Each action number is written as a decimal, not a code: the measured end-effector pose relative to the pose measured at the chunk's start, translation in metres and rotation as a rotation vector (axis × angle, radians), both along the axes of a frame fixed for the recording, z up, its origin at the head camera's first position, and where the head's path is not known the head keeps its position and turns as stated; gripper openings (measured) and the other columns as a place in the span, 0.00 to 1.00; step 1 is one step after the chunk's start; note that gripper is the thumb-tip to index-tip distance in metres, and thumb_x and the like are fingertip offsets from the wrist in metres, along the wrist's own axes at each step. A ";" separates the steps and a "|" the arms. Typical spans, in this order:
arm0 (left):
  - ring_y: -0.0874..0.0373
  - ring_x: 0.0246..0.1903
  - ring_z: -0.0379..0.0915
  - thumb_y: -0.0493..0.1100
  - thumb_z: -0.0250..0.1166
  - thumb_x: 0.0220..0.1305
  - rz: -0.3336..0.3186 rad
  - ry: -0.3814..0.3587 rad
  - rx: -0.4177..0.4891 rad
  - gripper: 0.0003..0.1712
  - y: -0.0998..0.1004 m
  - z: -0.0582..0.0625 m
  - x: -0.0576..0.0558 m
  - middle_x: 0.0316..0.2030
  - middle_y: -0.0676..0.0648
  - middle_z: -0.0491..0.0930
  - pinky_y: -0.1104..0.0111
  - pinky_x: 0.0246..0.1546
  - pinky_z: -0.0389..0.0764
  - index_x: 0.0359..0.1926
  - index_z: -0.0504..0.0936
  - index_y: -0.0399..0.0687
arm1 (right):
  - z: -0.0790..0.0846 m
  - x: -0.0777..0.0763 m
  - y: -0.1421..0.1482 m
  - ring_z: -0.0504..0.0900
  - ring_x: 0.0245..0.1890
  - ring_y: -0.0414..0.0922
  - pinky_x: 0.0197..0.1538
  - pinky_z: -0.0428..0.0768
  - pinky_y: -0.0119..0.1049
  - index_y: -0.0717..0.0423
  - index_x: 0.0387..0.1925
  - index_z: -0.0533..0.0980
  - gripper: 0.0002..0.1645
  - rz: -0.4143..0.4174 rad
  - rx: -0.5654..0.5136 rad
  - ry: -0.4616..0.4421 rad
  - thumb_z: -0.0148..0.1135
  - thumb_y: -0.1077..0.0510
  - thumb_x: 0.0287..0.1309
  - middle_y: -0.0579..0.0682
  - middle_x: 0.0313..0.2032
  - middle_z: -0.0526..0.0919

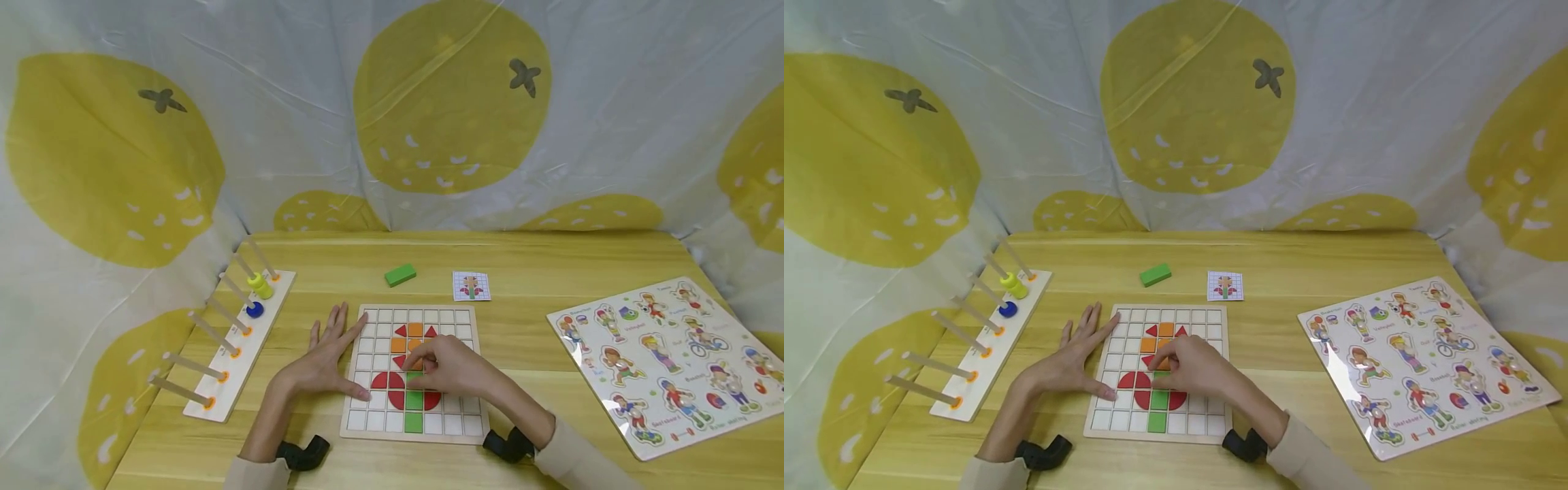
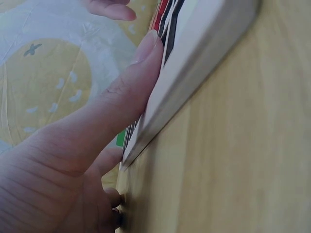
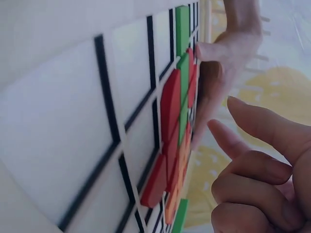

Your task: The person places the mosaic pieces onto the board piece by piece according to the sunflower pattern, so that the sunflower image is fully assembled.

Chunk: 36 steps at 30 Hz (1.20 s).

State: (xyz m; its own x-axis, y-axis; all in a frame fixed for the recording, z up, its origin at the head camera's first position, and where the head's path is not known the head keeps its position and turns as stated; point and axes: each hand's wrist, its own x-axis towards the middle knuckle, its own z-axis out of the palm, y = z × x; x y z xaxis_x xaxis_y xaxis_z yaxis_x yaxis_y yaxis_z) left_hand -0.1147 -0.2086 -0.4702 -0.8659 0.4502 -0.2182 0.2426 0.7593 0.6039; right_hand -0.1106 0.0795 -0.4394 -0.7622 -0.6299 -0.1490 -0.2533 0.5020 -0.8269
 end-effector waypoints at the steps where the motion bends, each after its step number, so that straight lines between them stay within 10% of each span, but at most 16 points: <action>1: 0.35 0.81 0.12 0.64 0.84 0.42 -0.001 0.004 0.006 0.79 0.000 0.000 0.000 0.81 0.34 0.20 0.33 0.74 0.18 0.84 0.43 0.53 | 0.001 -0.001 0.001 0.65 0.17 0.34 0.24 0.64 0.25 0.56 0.41 0.88 0.10 -0.001 0.000 0.005 0.75 0.57 0.58 0.40 0.16 0.69; 23: 0.35 0.80 0.12 0.63 0.84 0.43 -0.015 0.012 0.013 0.79 0.002 0.001 -0.001 0.81 0.33 0.19 0.32 0.74 0.18 0.84 0.43 0.50 | 0.022 -0.010 0.034 0.59 0.19 0.33 0.25 0.60 0.26 0.55 0.45 0.87 0.11 -0.041 -0.025 0.086 0.72 0.55 0.63 0.40 0.18 0.63; 36: 0.34 0.81 0.17 0.61 0.80 0.52 -0.006 -0.045 0.033 0.72 -0.011 0.020 0.000 0.82 0.33 0.25 0.33 0.77 0.26 0.84 0.42 0.52 | 0.023 -0.010 0.098 0.67 0.20 0.35 0.23 0.67 0.29 0.56 0.51 0.85 0.15 -0.215 0.027 0.087 0.68 0.53 0.68 0.45 0.24 0.73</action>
